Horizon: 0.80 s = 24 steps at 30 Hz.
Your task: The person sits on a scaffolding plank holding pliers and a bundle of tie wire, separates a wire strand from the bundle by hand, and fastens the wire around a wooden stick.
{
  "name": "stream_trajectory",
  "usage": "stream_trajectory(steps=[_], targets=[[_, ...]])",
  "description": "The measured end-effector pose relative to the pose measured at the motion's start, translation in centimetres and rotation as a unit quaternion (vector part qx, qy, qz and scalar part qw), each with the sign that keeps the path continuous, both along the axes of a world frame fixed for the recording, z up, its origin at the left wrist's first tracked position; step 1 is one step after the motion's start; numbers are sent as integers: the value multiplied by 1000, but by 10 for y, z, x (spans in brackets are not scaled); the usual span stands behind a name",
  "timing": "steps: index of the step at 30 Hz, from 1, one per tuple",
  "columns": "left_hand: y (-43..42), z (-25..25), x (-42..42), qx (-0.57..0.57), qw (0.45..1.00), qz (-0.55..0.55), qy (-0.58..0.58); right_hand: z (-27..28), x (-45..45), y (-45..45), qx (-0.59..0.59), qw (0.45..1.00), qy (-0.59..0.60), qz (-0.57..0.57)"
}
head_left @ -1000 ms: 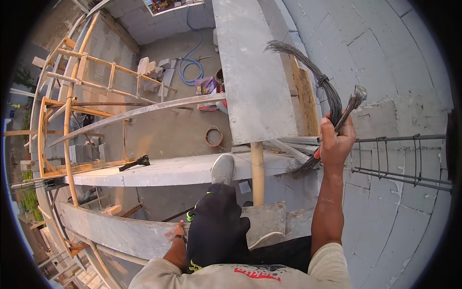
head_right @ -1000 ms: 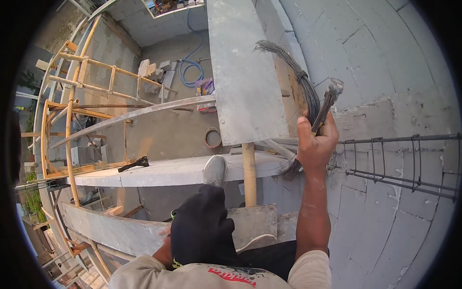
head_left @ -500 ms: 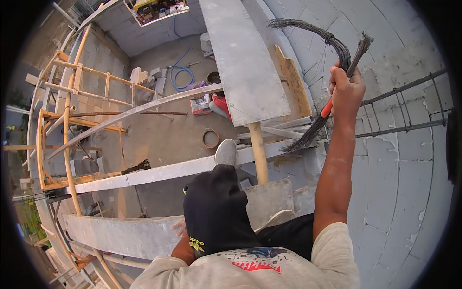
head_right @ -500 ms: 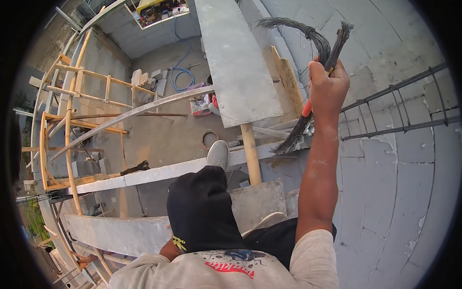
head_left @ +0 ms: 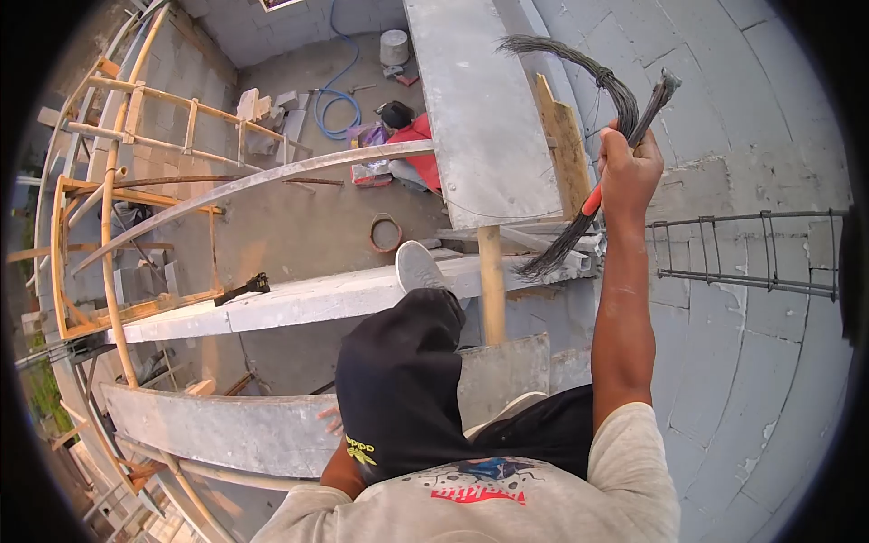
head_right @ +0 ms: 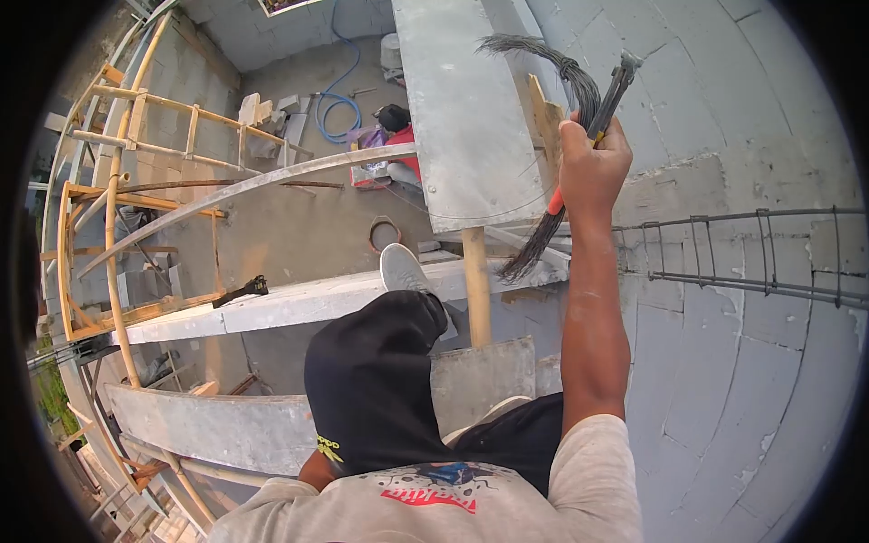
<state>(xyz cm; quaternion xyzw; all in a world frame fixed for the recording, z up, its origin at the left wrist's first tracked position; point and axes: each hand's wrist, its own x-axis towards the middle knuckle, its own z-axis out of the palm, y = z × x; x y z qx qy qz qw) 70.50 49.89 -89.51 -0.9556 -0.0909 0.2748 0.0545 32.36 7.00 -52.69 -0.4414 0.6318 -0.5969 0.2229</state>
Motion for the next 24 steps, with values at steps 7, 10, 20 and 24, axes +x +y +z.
stream_trajectory(steps=[7, 10, 20, 24], targets=[[-1, 7, -1, 44, 998, 11, 31, 20, -7, -102, 19, 999, 21, 46], [1, 11, -4, 51, 997, 20, 48, 43, 11, -146, 20, 994, 72, 78], [-26, 37, -3, 69, 993, 13, 90, 96, 46, -171, 28, 976, 184, 116], [-27, 30, -10, 74, 996, -2, 51, 90, 42, -148, 43, 972, 195, 126]])
